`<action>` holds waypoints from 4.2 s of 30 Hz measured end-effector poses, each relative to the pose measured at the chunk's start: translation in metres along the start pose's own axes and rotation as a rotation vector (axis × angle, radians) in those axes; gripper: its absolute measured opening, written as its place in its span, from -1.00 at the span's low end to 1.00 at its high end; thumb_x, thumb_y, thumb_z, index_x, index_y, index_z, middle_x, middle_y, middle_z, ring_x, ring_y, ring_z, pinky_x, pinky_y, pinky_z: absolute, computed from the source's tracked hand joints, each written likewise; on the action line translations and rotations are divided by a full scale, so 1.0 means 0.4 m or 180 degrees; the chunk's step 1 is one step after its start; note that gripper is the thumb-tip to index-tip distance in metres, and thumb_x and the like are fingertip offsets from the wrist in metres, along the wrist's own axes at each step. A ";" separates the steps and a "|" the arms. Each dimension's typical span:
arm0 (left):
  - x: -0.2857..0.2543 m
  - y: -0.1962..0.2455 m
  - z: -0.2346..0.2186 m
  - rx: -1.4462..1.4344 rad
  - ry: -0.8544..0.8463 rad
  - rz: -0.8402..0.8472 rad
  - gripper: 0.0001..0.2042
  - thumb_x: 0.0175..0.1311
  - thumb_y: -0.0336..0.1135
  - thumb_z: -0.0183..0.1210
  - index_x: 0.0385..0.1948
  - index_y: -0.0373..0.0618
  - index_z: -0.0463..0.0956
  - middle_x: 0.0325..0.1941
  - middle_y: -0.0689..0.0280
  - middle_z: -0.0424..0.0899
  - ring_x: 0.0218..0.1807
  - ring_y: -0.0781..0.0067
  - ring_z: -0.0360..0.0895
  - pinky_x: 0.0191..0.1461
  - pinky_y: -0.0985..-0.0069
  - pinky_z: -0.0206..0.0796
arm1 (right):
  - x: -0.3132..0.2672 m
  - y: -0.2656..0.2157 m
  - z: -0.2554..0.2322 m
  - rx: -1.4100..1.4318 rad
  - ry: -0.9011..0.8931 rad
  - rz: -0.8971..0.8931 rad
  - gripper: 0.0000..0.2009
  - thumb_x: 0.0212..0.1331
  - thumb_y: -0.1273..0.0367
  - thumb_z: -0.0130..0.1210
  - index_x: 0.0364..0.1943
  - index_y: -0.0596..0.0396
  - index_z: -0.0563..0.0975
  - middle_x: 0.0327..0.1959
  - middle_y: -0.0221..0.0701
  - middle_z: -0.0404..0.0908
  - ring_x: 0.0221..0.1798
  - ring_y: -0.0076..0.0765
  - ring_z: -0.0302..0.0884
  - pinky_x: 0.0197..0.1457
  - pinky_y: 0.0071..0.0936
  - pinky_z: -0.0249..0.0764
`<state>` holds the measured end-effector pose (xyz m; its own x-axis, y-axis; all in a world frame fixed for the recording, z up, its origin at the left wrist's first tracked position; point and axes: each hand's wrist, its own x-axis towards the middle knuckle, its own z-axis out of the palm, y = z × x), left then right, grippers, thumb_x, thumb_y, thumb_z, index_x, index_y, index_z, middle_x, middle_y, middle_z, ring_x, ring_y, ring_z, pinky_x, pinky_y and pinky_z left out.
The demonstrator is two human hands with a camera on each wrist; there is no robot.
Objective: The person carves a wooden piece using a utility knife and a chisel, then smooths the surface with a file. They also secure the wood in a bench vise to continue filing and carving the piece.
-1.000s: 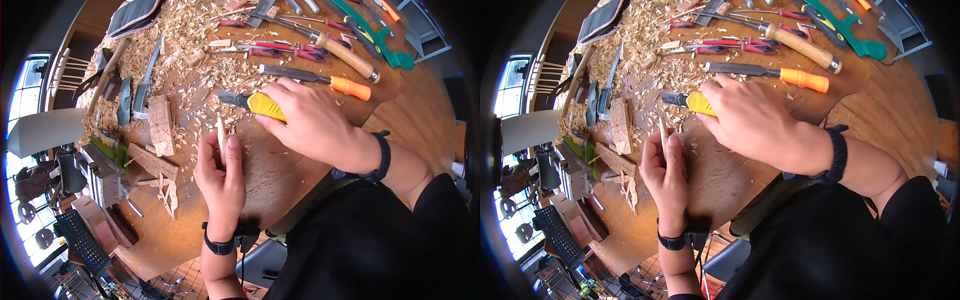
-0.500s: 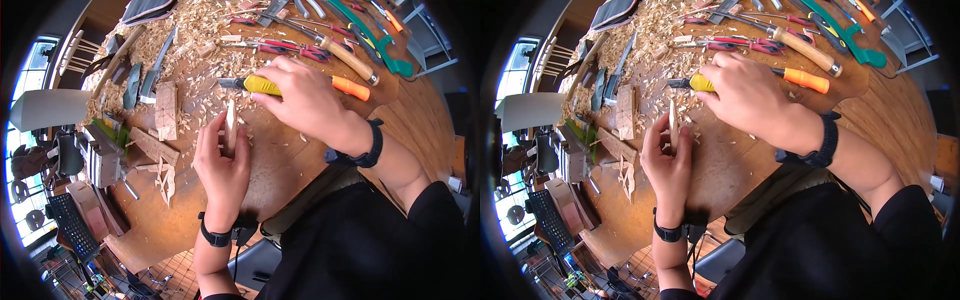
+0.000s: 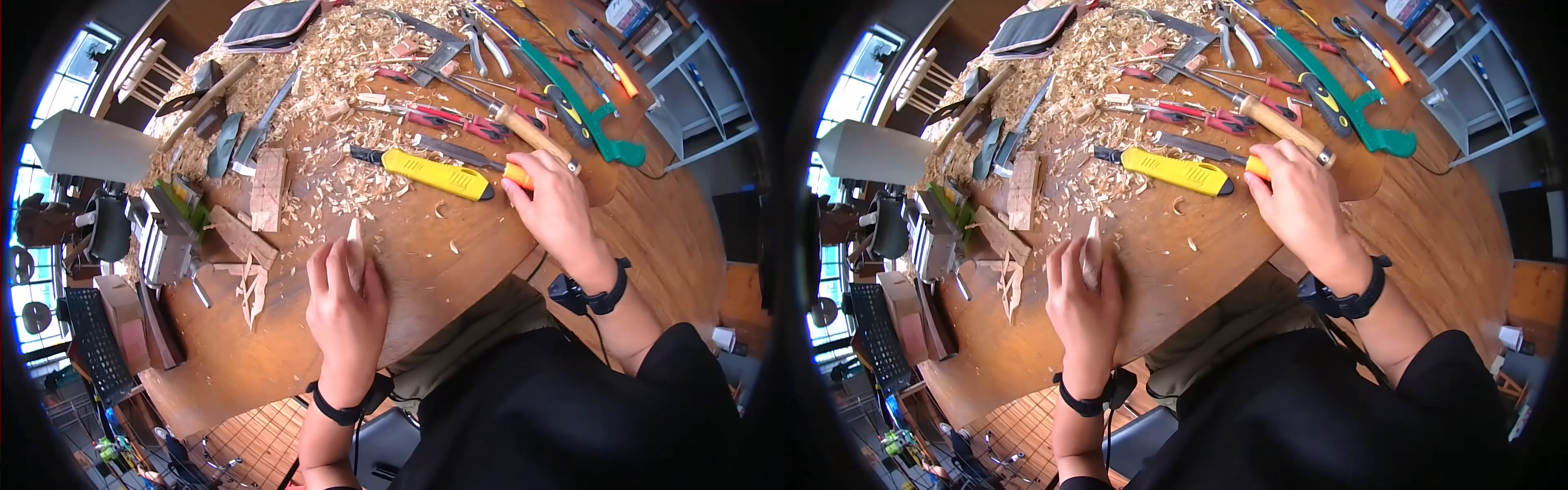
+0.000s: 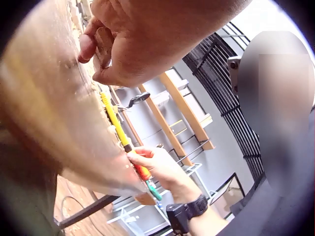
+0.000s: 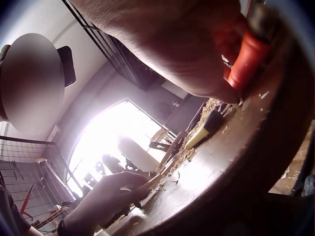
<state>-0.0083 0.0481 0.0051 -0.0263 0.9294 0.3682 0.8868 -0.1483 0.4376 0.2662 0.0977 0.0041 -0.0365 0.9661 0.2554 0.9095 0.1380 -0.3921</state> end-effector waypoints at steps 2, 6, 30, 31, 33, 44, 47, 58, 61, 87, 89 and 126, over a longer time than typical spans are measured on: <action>-0.034 0.021 0.002 0.0147 0.0006 -0.0138 -0.73 0.23 -0.39 0.27 -0.04 -0.15 0.56 -0.01 0.12 0.62 -0.16 -0.03 0.66 -0.21 0.26 0.54 | 0.002 0.002 -0.003 0.0028 -0.0154 -0.0008 -0.73 0.17 0.34 0.28 -0.09 0.16 0.61 -0.12 -0.19 0.62 -0.04 0.02 0.59 0.03 -0.16 0.52; -0.043 0.090 0.024 0.0416 -0.0067 -0.0571 -0.74 0.26 -0.36 0.23 -0.03 -0.11 0.54 -0.03 0.15 0.62 -0.19 0.03 0.68 -0.23 0.27 0.56 | -0.009 -0.025 -0.035 0.0457 -0.0116 -0.0077 -0.79 0.22 0.35 0.25 -0.16 0.18 0.59 -0.19 -0.18 0.61 -0.14 0.04 0.60 -0.08 -0.19 0.53; -0.177 0.118 0.066 0.0288 -0.0511 -0.0463 -0.25 0.34 -0.19 0.15 0.41 -0.55 0.06 0.52 -0.27 0.10 0.58 -0.27 0.01 0.60 -0.05 -0.18 | -0.183 -0.226 -0.081 0.1063 -0.1436 -0.0475 -0.63 0.35 0.42 0.14 0.22 0.10 0.53 -0.30 -0.21 0.57 -0.36 -0.07 0.63 -0.33 -0.23 0.52; -0.181 0.120 0.069 0.0336 -0.0531 -0.0588 -0.26 0.35 -0.17 0.12 0.42 -0.55 0.06 0.52 -0.27 0.10 0.58 -0.27 0.02 0.60 -0.05 -0.19 | -0.187 -0.234 -0.080 0.1053 -0.1445 -0.0452 -0.63 0.35 0.42 0.14 0.22 0.10 0.53 -0.30 -0.21 0.57 -0.36 -0.07 0.63 -0.33 -0.23 0.52; -0.182 0.120 0.076 0.0395 -0.0577 -0.0569 -0.27 0.38 -0.15 0.06 0.42 -0.56 0.05 0.51 -0.27 0.13 0.58 -0.26 0.03 0.60 -0.05 -0.22 | -0.191 -0.250 -0.078 0.0941 -0.1554 -0.0406 -0.60 0.35 0.42 0.14 0.27 0.08 0.51 -0.32 -0.25 0.54 -0.41 -0.12 0.59 -0.36 -0.25 0.52; -0.175 0.129 0.092 0.0688 -0.0519 -0.0746 -0.43 0.42 -0.26 -0.08 0.37 -0.49 0.22 0.42 -0.21 0.35 0.50 -0.12 0.26 0.59 0.08 -0.08 | -0.213 -0.287 -0.064 0.0336 -0.1511 -0.0740 -0.51 0.21 0.48 0.22 0.28 0.15 0.51 -0.35 -0.30 0.45 -0.51 -0.30 0.55 -0.48 -0.39 0.51; -0.177 0.128 0.096 0.0749 -0.0511 -0.0743 -0.45 0.43 -0.27 -0.09 0.37 -0.49 0.23 0.40 -0.20 0.38 0.48 -0.09 0.31 0.58 0.11 -0.04 | -0.212 -0.292 -0.061 0.0310 -0.1500 -0.0775 -0.47 0.15 0.50 0.24 0.28 0.17 0.50 -0.35 -0.30 0.44 -0.52 -0.32 0.54 -0.49 -0.40 0.51; -0.176 0.131 0.100 0.0906 -0.0452 -0.0716 -0.46 0.45 -0.27 -0.14 0.36 -0.48 0.25 0.40 -0.18 0.39 0.47 -0.09 0.33 0.57 0.15 0.03 | -0.201 -0.314 -0.043 0.0397 -0.1379 -0.0678 -0.49 0.19 0.48 0.22 0.28 0.17 0.49 -0.37 -0.30 0.45 -0.56 -0.29 0.54 -0.49 -0.39 0.53; -0.177 0.132 0.102 0.0913 -0.0429 -0.0739 -0.45 0.45 -0.26 -0.14 0.37 -0.49 0.24 0.41 -0.19 0.37 0.48 -0.09 0.32 0.57 0.15 0.04 | -0.199 -0.309 -0.045 0.0719 -0.1494 -0.0440 -0.53 0.24 0.47 0.19 0.28 0.17 0.50 -0.38 -0.28 0.46 -0.56 -0.24 0.55 -0.49 -0.36 0.52; -0.177 0.135 0.099 0.0900 -0.0420 -0.0749 -0.43 0.44 -0.21 -0.08 0.34 -0.52 0.26 0.41 -0.23 0.35 0.48 -0.14 0.30 0.56 0.15 0.03 | -0.198 -0.289 -0.054 0.0860 -0.1580 -0.0408 -0.54 0.30 0.44 0.14 0.30 0.15 0.47 -0.38 -0.25 0.48 -0.53 -0.15 0.58 -0.48 -0.31 0.55; -0.174 0.132 0.102 0.0886 -0.0380 -0.0737 -0.44 0.44 -0.22 -0.08 0.34 -0.51 0.27 0.41 -0.22 0.36 0.47 -0.13 0.31 0.55 0.16 0.06 | -0.211 -0.280 -0.059 0.0855 -0.1522 -0.0502 -0.53 0.29 0.45 0.15 0.31 0.13 0.46 -0.38 -0.26 0.47 -0.54 -0.18 0.58 -0.49 -0.33 0.55; -0.174 0.132 0.100 0.0564 -0.0214 -0.0793 -0.40 0.39 -0.25 0.00 0.39 -0.47 0.20 0.46 -0.20 0.29 0.50 -0.13 0.26 0.54 0.10 0.08 | -0.210 -0.270 -0.034 0.0729 -0.1309 -0.0651 -0.56 0.32 0.39 0.14 0.30 0.09 0.49 -0.39 -0.30 0.46 -0.55 -0.19 0.59 -0.52 -0.30 0.54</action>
<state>0.0587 -0.0107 -0.0303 -0.2276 0.9508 0.2099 0.9237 0.1426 0.3557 0.1766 -0.0013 0.0371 -0.4061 0.9138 -0.0035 0.7543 0.3330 -0.5659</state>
